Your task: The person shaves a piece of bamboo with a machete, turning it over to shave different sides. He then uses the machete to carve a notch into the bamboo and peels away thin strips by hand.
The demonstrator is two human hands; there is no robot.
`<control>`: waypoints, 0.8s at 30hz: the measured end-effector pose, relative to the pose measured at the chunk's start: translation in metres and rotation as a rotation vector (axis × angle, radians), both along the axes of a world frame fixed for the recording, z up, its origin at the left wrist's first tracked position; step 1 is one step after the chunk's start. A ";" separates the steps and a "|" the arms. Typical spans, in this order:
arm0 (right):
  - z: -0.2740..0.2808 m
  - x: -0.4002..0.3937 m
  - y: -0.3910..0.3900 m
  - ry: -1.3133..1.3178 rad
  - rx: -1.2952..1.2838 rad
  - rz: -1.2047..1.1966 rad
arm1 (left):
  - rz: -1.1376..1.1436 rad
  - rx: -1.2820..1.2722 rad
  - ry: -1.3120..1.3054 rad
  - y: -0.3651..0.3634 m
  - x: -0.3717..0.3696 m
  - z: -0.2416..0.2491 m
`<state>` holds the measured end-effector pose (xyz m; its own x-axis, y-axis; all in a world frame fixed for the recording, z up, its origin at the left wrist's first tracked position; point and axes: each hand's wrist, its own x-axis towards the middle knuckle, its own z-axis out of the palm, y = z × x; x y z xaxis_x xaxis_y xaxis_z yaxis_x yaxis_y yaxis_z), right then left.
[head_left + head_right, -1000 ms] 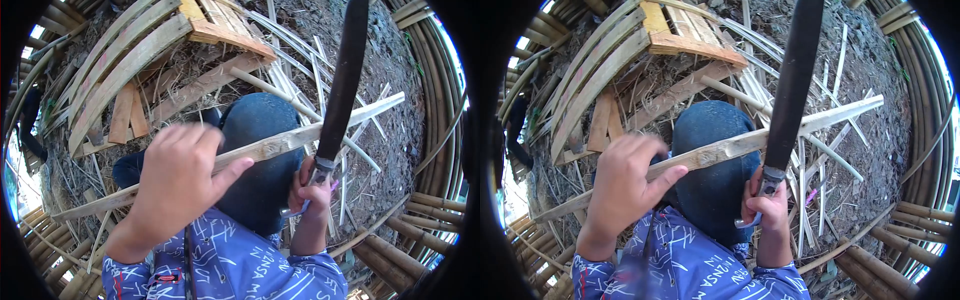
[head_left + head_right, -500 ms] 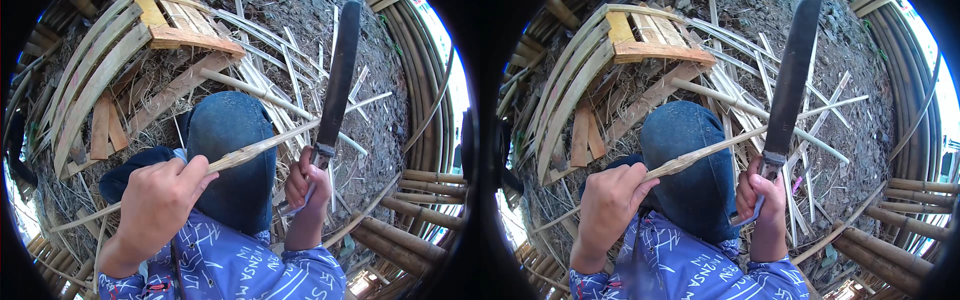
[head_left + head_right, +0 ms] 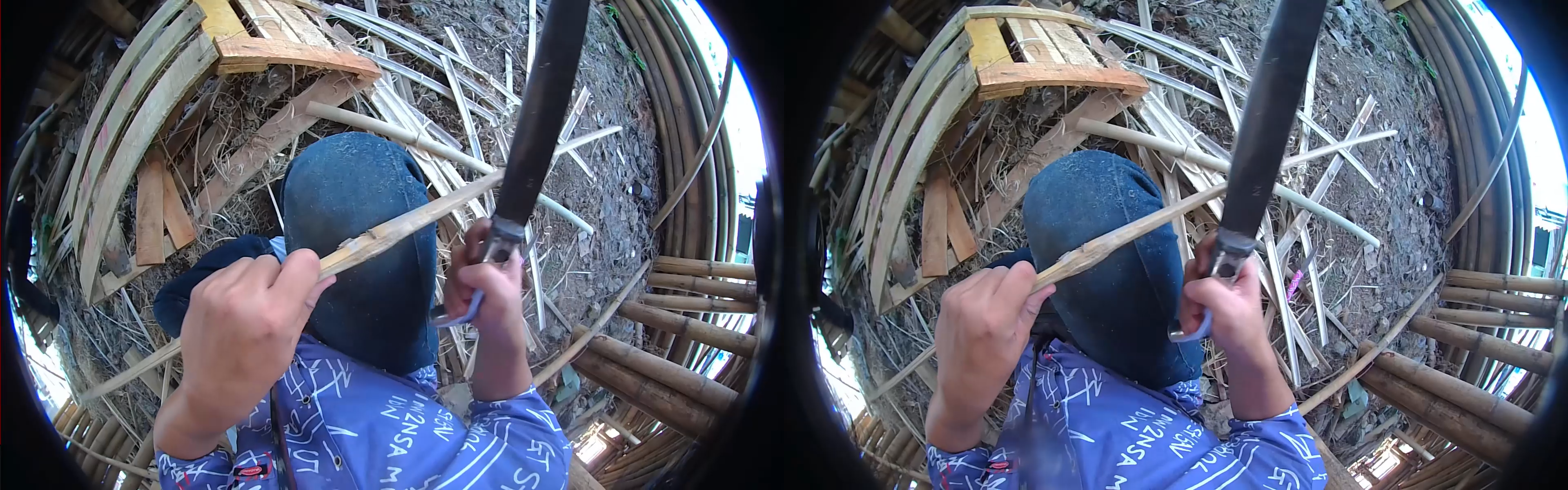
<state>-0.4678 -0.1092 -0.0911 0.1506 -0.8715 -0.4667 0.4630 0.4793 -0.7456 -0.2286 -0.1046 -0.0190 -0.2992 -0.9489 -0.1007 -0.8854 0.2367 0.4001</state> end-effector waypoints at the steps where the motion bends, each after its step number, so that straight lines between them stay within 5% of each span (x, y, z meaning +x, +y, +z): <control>1: -0.001 -0.002 0.001 0.033 0.022 0.056 | -0.006 -0.002 0.004 -0.001 -0.001 0.002; 4: -0.007 -0.017 0.000 0.039 0.045 0.114 | 0.018 0.010 0.005 -0.004 0.000 0.003; 7: -0.002 -0.022 -0.006 0.418 -0.075 -0.102 | 0.021 0.033 0.063 -0.003 -0.001 -0.001; 14: -0.004 -0.003 -0.012 1.052 -0.203 -0.075 | 0.021 -0.038 -0.018 0.005 -0.008 -0.004; 24: 0.003 -0.005 -0.015 1.307 -0.312 0.006 | 0.026 -0.048 -0.024 0.008 -0.012 -0.002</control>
<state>-0.4729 -0.1237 -0.0881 -0.2459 -0.9678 -0.0537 -0.6681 0.2094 -0.7140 -0.2408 -0.0970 -0.0214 -0.2726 -0.9602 -0.0616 -0.9005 0.2321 0.3678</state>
